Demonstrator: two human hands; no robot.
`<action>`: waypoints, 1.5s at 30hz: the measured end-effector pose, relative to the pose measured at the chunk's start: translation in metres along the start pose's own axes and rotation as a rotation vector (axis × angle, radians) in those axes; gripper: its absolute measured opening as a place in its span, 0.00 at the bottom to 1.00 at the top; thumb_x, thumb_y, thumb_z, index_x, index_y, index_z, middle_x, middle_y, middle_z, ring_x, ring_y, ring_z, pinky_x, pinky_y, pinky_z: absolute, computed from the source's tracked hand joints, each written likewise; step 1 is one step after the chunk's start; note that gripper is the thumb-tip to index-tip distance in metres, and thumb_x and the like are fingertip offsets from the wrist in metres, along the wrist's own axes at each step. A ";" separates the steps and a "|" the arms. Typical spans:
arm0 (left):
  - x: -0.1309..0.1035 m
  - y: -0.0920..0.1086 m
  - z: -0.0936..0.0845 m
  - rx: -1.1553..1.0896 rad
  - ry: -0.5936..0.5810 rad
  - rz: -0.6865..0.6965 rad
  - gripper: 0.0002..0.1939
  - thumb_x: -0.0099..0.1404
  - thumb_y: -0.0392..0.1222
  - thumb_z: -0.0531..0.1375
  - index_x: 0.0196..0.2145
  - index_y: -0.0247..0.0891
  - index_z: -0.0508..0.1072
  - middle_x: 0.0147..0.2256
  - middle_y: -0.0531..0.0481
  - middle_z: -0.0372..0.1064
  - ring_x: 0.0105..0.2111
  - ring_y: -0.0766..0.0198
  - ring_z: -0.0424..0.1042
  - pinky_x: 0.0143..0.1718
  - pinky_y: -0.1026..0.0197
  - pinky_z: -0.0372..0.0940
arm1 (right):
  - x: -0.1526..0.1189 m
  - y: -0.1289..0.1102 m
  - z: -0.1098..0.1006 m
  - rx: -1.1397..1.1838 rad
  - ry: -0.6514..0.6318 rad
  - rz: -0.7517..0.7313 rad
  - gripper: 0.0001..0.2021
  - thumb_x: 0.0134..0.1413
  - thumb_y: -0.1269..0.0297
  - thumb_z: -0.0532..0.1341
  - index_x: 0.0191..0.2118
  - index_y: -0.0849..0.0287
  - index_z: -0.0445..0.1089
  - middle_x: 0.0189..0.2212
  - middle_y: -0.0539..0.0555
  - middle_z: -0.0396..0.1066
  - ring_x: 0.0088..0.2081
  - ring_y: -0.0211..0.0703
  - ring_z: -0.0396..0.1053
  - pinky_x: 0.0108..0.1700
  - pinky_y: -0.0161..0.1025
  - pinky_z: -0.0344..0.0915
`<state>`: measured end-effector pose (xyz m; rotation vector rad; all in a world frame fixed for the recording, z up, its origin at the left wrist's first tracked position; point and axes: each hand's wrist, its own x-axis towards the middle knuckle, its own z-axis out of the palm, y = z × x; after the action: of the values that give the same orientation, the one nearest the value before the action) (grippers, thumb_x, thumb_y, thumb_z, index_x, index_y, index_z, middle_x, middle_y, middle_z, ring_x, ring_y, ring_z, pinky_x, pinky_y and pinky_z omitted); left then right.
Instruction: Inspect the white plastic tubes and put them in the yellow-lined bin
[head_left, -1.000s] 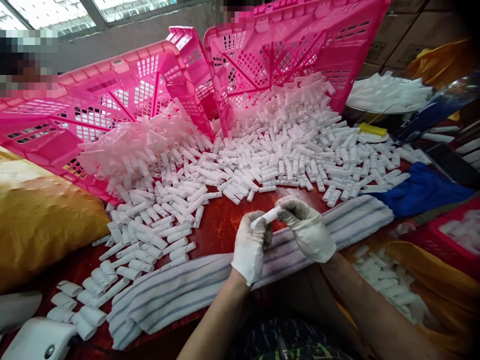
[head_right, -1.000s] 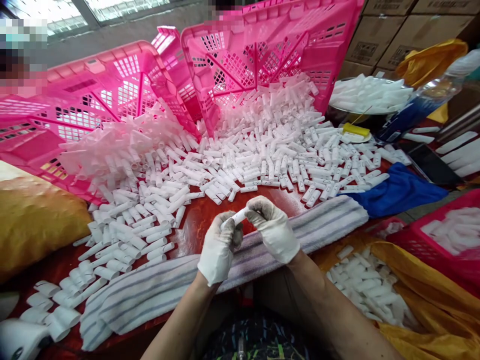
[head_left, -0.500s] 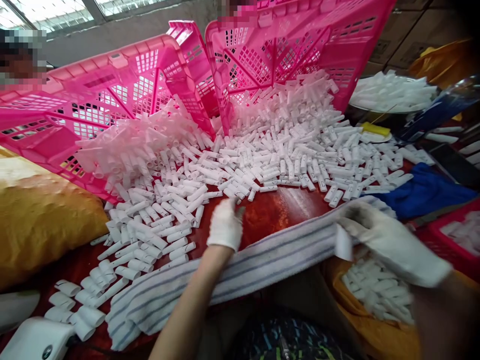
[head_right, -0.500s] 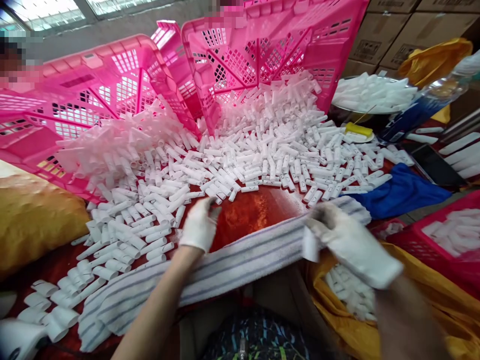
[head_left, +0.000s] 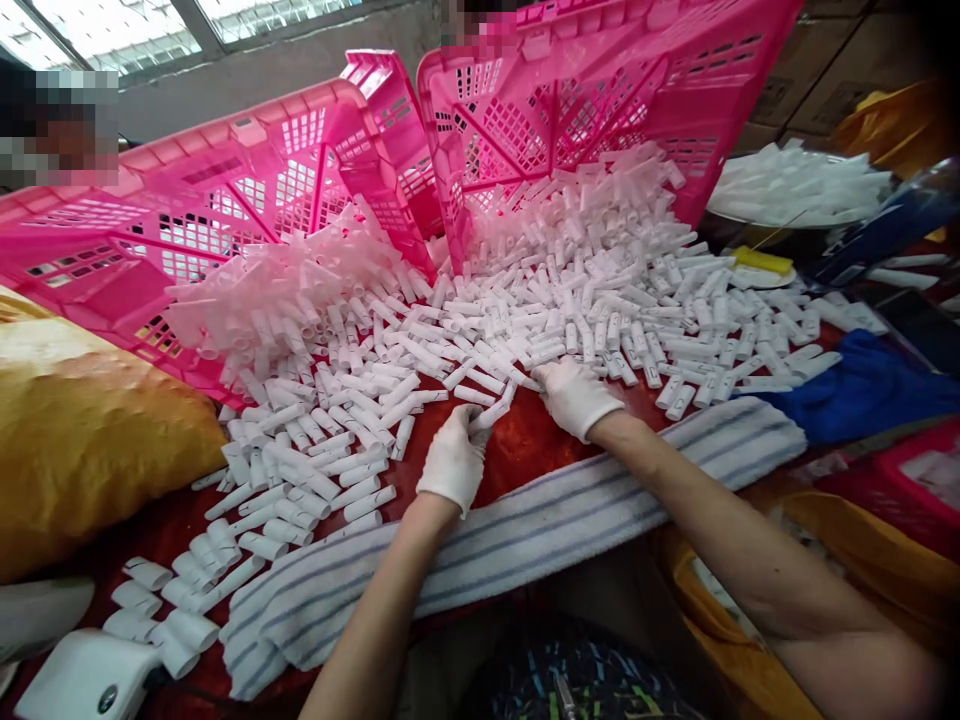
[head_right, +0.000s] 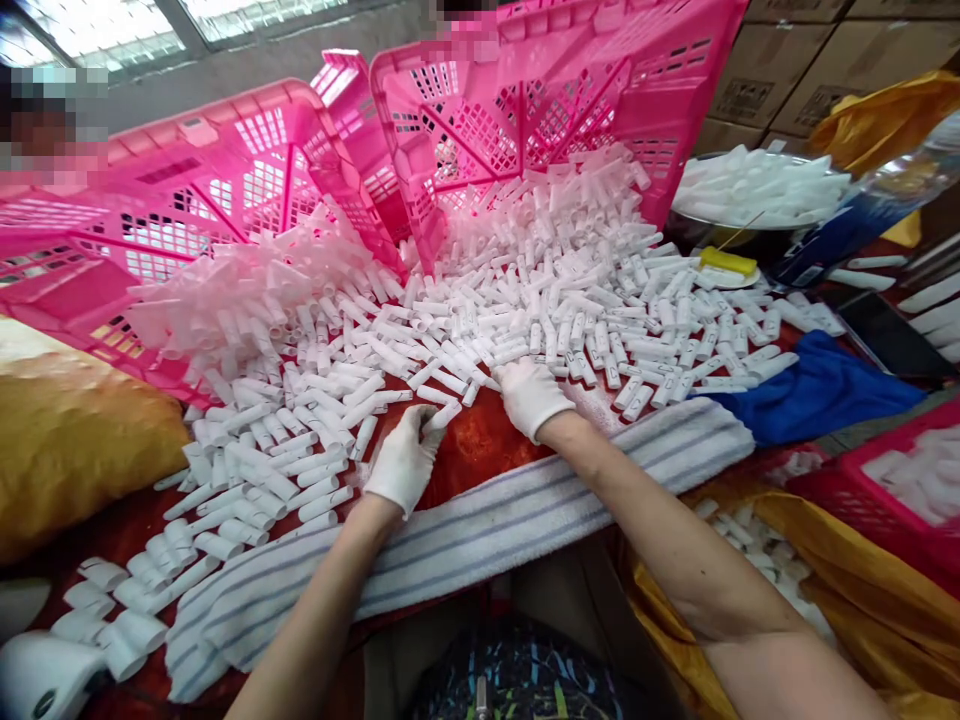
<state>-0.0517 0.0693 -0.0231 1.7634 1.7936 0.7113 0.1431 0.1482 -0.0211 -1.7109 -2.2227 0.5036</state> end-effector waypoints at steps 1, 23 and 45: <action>-0.008 0.002 0.003 -0.159 0.011 -0.053 0.14 0.68 0.47 0.53 0.47 0.39 0.67 0.39 0.46 0.73 0.35 0.62 0.72 0.39 0.60 0.65 | -0.006 0.003 0.002 0.107 0.016 0.002 0.15 0.53 0.72 0.58 0.47 0.60 0.71 0.43 0.63 0.73 0.44 0.50 0.70 0.50 0.47 0.64; -0.054 0.055 0.031 -0.438 0.269 -0.012 0.15 0.64 0.44 0.58 0.48 0.40 0.70 0.43 0.45 0.73 0.42 0.59 0.72 0.48 0.57 0.65 | -0.074 -0.030 -0.028 1.400 0.201 0.259 0.19 0.38 0.52 0.71 0.33 0.57 0.68 0.25 0.45 0.68 0.24 0.33 0.66 0.29 0.34 0.68; -0.054 0.073 0.023 -1.491 -0.433 -0.399 0.22 0.58 0.56 0.64 0.32 0.34 0.64 0.20 0.59 0.54 0.15 0.79 0.48 0.16 0.71 0.40 | -0.090 0.002 -0.027 1.289 0.176 -0.061 0.07 0.48 0.58 0.68 0.34 0.50 0.74 0.36 0.49 0.71 0.38 0.38 0.69 0.43 0.38 0.68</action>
<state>0.0181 0.0165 0.0110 0.4549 0.7549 0.9729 0.1790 0.0643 0.0007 -0.8977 -1.2212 1.3055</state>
